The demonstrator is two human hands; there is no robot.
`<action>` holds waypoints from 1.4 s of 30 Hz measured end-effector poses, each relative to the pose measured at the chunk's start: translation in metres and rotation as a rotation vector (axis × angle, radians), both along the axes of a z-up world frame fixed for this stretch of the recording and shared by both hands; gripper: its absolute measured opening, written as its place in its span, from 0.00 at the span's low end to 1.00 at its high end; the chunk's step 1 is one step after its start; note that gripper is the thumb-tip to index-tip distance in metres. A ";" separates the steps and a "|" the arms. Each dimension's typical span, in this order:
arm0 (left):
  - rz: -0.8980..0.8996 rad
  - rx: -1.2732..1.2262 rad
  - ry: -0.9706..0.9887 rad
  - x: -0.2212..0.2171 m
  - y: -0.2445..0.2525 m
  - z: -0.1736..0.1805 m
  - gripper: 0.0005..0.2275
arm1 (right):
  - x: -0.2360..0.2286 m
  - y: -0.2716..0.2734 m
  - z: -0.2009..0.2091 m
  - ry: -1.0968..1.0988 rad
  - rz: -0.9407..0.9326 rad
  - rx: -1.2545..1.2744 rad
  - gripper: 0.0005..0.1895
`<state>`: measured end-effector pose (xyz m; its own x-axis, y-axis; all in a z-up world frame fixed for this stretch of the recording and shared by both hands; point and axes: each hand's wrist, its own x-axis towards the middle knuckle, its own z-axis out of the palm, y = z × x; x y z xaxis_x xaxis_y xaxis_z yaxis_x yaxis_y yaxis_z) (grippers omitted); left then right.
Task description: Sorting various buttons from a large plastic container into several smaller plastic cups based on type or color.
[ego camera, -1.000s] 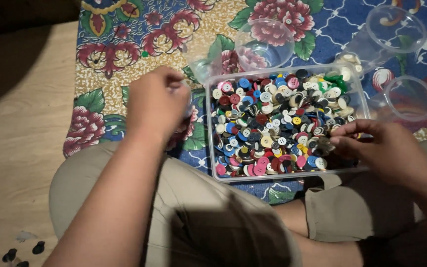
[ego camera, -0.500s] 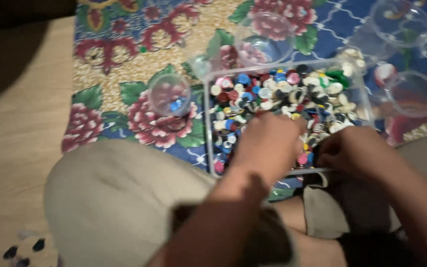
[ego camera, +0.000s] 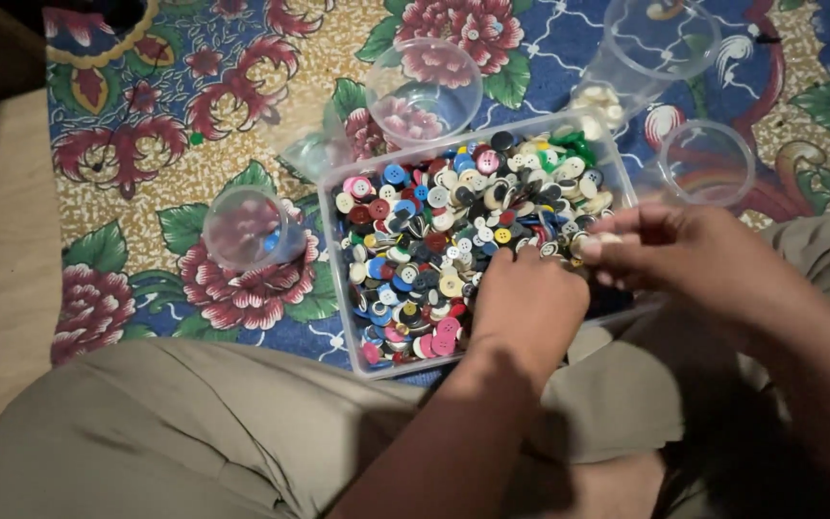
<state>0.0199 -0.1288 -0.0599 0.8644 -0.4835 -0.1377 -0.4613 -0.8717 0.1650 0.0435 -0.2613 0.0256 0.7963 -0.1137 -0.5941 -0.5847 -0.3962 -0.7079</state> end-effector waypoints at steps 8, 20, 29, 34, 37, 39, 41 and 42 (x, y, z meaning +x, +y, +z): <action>0.437 -0.477 0.204 0.005 0.066 0.045 0.08 | 0.056 -0.019 -0.019 -0.037 -0.622 0.562 0.11; 0.967 -0.439 -0.153 0.029 0.235 0.100 0.07 | 0.155 -0.101 -0.066 -0.511 -0.536 0.843 0.31; 1.091 -0.418 0.070 0.033 0.255 0.070 0.06 | 0.064 -0.024 -0.008 -0.575 -0.470 0.459 0.13; 1.111 -0.328 0.123 0.035 0.248 0.070 0.05 | 0.017 0.017 -0.028 -0.554 -0.225 0.146 0.09; 1.111 -0.331 0.112 0.039 0.256 0.054 0.04 | -0.004 0.029 -0.050 -0.503 0.154 -0.322 0.20; 1.079 -0.194 0.100 0.042 0.266 0.035 0.09 | -0.014 0.027 -0.069 -0.506 0.319 -0.548 0.20; 1.074 -0.197 0.095 0.040 0.265 0.038 0.09 | -0.025 0.024 -0.086 -0.605 0.362 -0.529 0.20; 1.065 -0.196 0.091 0.040 0.265 0.039 0.09 | -0.031 0.022 -0.094 -0.701 0.400 -0.507 0.21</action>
<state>0.0595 0.1357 -0.0208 0.8437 0.4876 -0.2243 0.5367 -0.7720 0.3406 0.0126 -0.2395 -0.0686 0.9882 0.1311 0.0786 0.1528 -0.8310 -0.5349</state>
